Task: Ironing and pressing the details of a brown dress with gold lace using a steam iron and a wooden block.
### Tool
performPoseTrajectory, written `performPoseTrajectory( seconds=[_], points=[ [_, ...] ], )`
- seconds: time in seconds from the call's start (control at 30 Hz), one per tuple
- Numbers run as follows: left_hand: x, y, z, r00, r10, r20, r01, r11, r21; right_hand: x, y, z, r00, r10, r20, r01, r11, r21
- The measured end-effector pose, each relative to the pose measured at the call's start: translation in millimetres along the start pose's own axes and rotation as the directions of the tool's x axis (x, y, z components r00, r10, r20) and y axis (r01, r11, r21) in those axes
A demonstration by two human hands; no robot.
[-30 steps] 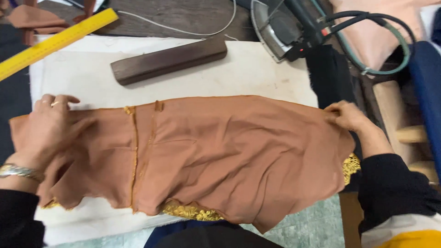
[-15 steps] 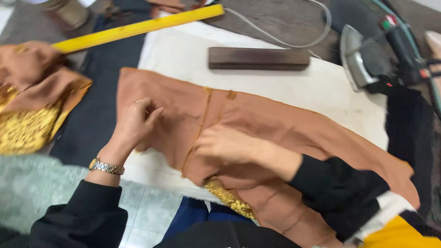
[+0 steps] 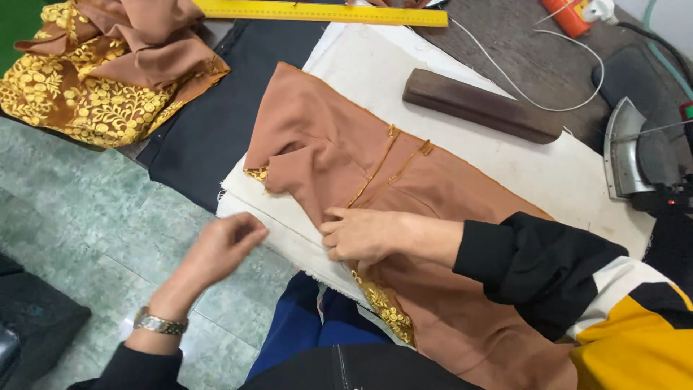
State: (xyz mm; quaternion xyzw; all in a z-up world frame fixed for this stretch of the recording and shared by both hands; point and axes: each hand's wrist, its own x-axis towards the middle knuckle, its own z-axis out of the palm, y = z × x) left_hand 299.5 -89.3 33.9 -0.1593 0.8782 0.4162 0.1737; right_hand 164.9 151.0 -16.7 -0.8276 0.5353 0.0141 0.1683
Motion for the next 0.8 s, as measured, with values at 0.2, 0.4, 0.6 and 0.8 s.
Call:
performPoseTrajectory(
  seconds=[0.2,0.4,0.6,0.8],
  points=[
    [4,42,43,0.977,0.140,0.158,-0.123,0.986,-0.114,-37,25,-16,0.966,0.254,-0.054,-0.257,0.963,-0.074],
    [20,96,123,0.901,0.394,0.180,-0.302,0.870,-0.390,-107,25,-118,0.460,0.656,-0.599,-0.369,0.754,0.543],
    [19,150,193,0.833,0.482,0.273,-0.312,0.815,-0.488,-154,-21,-190,-0.140,0.694,-0.706,-0.380,0.621,0.685],
    [33,145,192,0.570,0.524,0.633,-0.038,0.787,-0.616,-298,-73,-182,-0.385,0.345,-0.856,-0.589,0.622,0.516]
  ],
)
